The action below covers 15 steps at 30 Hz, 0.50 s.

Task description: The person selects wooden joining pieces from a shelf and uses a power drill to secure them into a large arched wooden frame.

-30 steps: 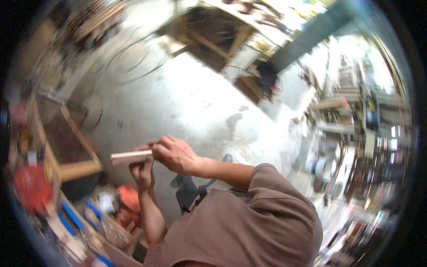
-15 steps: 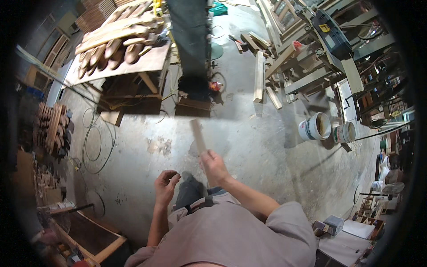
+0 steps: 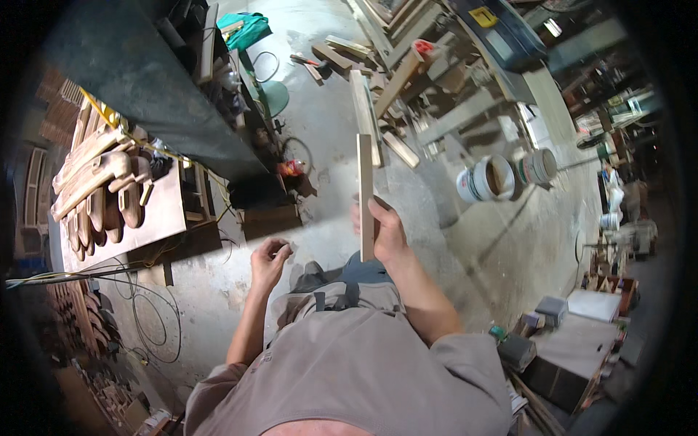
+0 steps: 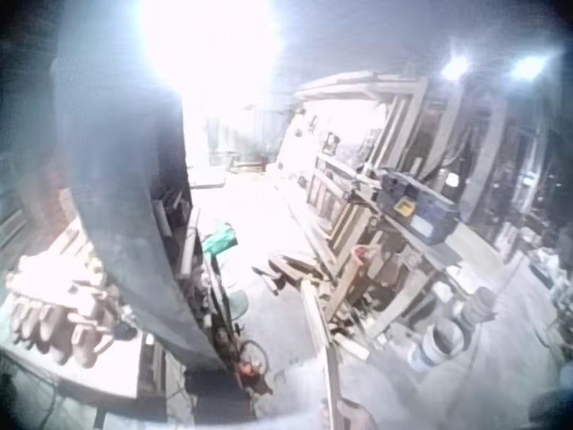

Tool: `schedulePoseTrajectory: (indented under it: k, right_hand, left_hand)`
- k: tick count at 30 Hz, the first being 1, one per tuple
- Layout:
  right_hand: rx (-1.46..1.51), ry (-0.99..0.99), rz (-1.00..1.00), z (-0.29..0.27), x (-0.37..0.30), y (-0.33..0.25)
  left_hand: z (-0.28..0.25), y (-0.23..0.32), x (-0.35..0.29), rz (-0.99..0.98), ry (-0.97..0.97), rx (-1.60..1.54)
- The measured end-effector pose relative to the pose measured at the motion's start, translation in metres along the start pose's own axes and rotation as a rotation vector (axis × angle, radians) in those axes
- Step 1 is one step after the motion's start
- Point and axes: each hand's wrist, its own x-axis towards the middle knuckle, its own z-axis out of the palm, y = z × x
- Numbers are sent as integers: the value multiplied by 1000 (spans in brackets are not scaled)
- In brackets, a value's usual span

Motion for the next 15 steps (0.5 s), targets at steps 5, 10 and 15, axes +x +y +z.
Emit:
schedulePoseTrajectory:
  k: [5, 10, 15]
  right_hand:
    - [-342, 127, -401, -44, 105, -58]
    - [-637, 215, -535, -65, 252, -155]
    - [-736, 154, -510, -28, 401, -260]
  left_hand:
    - [41, 47, 138, 29, -141, 98]
    - [73, 57, 272, -53, -65, 182]
    - [102, 117, 400, -86, 80, 200]
